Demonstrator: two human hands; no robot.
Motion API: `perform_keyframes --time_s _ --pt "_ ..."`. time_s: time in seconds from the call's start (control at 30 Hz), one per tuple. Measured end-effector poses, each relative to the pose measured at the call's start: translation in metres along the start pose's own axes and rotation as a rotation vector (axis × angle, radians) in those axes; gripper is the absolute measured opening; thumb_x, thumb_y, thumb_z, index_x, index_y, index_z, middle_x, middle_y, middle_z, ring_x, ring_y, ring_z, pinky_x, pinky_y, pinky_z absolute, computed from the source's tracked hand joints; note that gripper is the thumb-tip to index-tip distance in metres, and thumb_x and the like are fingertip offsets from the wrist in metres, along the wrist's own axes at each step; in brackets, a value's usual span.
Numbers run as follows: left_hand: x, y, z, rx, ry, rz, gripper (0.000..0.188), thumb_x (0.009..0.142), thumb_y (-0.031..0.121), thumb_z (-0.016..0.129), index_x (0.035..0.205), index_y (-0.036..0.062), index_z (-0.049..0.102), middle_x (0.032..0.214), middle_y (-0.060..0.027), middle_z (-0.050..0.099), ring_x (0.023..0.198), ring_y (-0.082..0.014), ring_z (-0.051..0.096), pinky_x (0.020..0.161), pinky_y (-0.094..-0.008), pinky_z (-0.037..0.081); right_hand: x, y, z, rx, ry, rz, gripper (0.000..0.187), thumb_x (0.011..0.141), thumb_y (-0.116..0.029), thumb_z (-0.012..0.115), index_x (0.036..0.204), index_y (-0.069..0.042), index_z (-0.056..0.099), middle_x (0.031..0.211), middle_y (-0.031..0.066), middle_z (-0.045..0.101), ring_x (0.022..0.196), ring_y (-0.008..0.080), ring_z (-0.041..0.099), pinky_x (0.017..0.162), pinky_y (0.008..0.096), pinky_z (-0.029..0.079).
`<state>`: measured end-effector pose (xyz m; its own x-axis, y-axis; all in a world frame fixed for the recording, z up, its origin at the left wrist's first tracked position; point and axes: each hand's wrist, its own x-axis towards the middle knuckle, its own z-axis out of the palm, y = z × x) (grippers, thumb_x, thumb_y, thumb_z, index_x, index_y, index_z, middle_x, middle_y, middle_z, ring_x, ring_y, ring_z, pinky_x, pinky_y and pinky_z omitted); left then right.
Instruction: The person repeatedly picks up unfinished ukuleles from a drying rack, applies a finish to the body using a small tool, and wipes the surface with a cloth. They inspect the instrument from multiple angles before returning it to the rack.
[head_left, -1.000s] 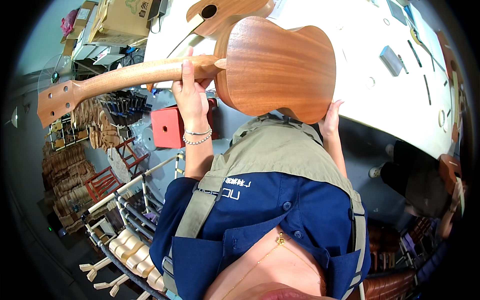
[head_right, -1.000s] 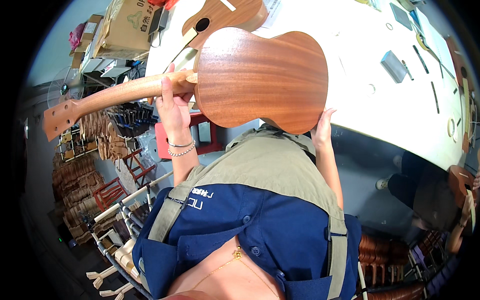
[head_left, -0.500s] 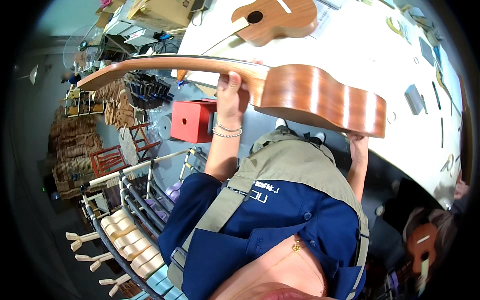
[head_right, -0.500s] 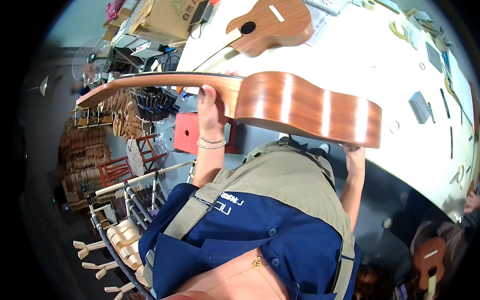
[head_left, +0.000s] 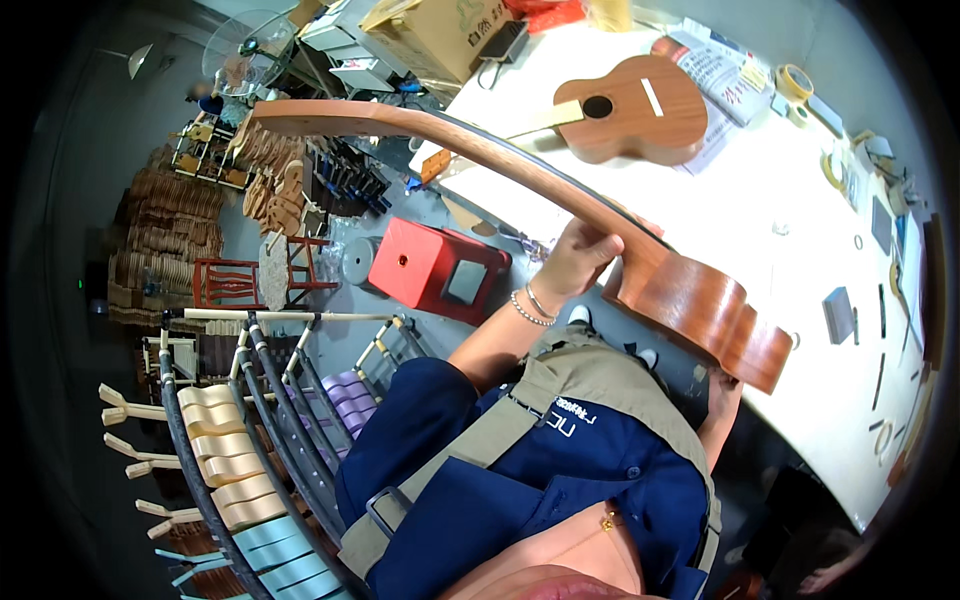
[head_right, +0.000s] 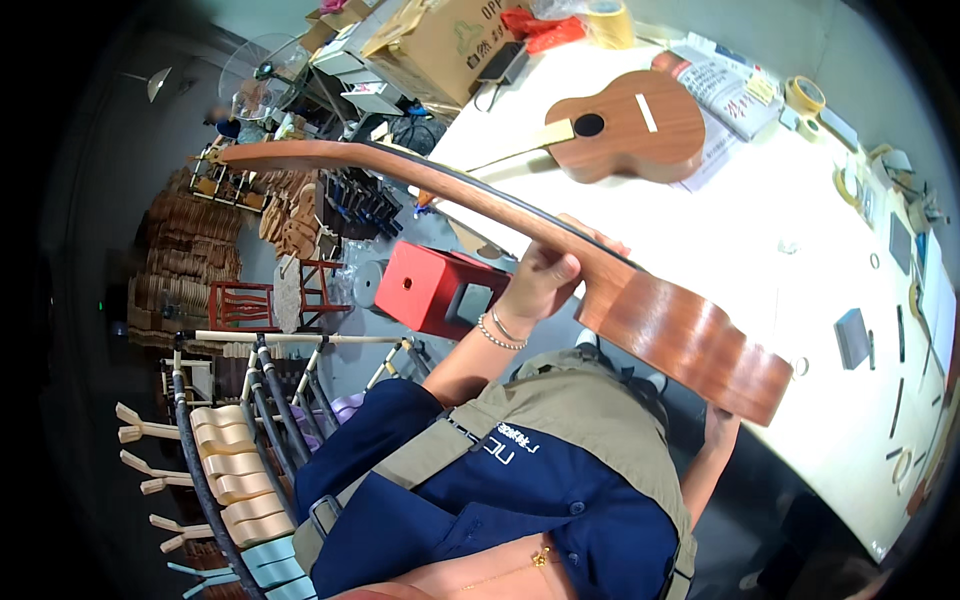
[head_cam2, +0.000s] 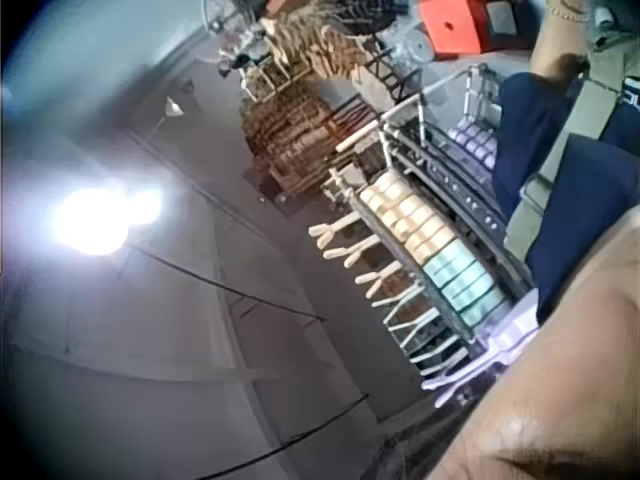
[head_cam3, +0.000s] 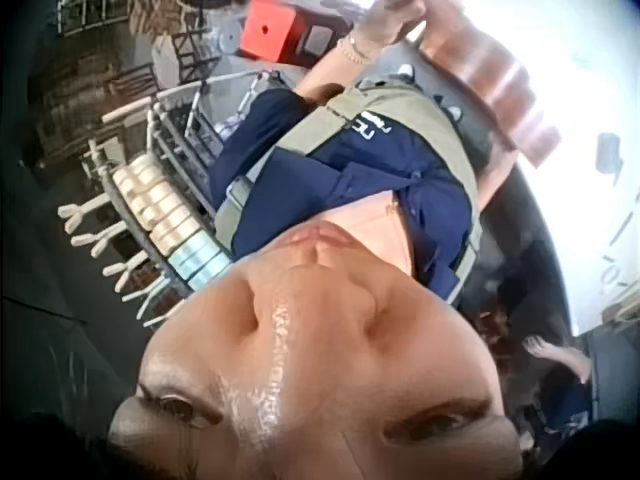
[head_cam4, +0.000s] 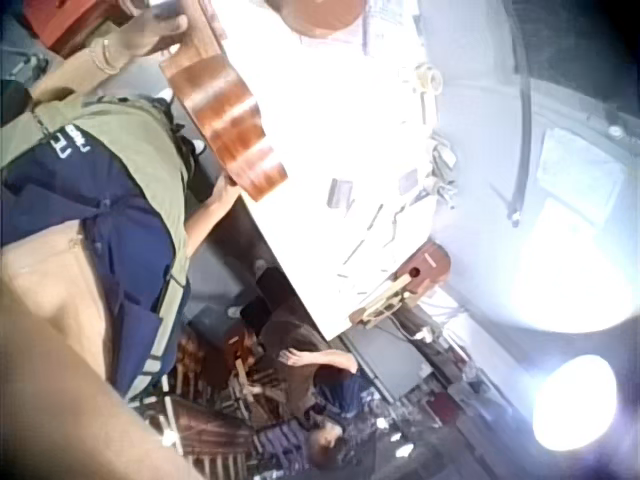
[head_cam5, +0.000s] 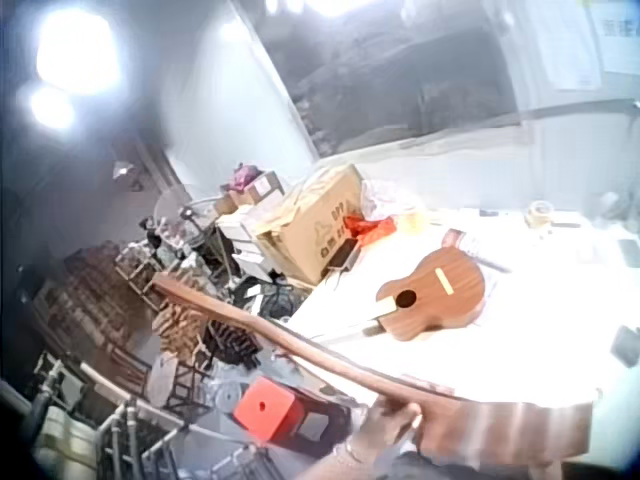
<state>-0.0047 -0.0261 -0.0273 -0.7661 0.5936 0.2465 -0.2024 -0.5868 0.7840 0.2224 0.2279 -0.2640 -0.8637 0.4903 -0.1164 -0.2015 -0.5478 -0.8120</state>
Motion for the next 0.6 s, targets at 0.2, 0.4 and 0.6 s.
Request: perform_keyframes --time_s 0.2,0.4,0.6 --pt "0.006 0.004 0.013 0.229 0.1 0.095 0.086 0.076 0.017 0.063 0.135 0.0103 0.0 0.104 -0.0135 0.053 0.104 -0.0295 0.051 0.085 -0.0397 0.045 0.005 -0.038 0.043 0.221 -0.001 0.062 0.07 0.075 -0.046 0.054 0.13 -0.014 0.026 0.131 0.006 0.031 0.12 0.0243 0.031 0.095 0.0442 0.028" --pt "0.008 0.006 0.02 0.276 0.23 0.065 0.045 0.092 0.031 0.031 0.127 0.0061 0.017 0.118 -0.0148 0.047 0.096 -0.0211 0.056 0.072 -0.0279 0.052 0.012 -0.06 0.082 0.063 0.398 0.072 0.067 0.083 -0.056 0.035 0.128 -0.007 0.029 0.12 0.0129 0.044 0.1 0.0248 0.05 0.082 0.0373 0.043" --pt "0.004 0.012 0.012 0.463 0.231 0.013 0.051 0.091 0.043 0.015 0.126 0.0067 0.02 0.123 -0.0182 0.043 0.092 -0.021 0.058 0.072 -0.0286 0.052 0.009 -0.049 0.066 0.064 0.242 0.226 0.067 0.082 -0.058 0.033 0.125 -0.007 0.031 0.113 0.0125 0.045 0.093 0.0234 0.049 0.076 0.0355 0.042"
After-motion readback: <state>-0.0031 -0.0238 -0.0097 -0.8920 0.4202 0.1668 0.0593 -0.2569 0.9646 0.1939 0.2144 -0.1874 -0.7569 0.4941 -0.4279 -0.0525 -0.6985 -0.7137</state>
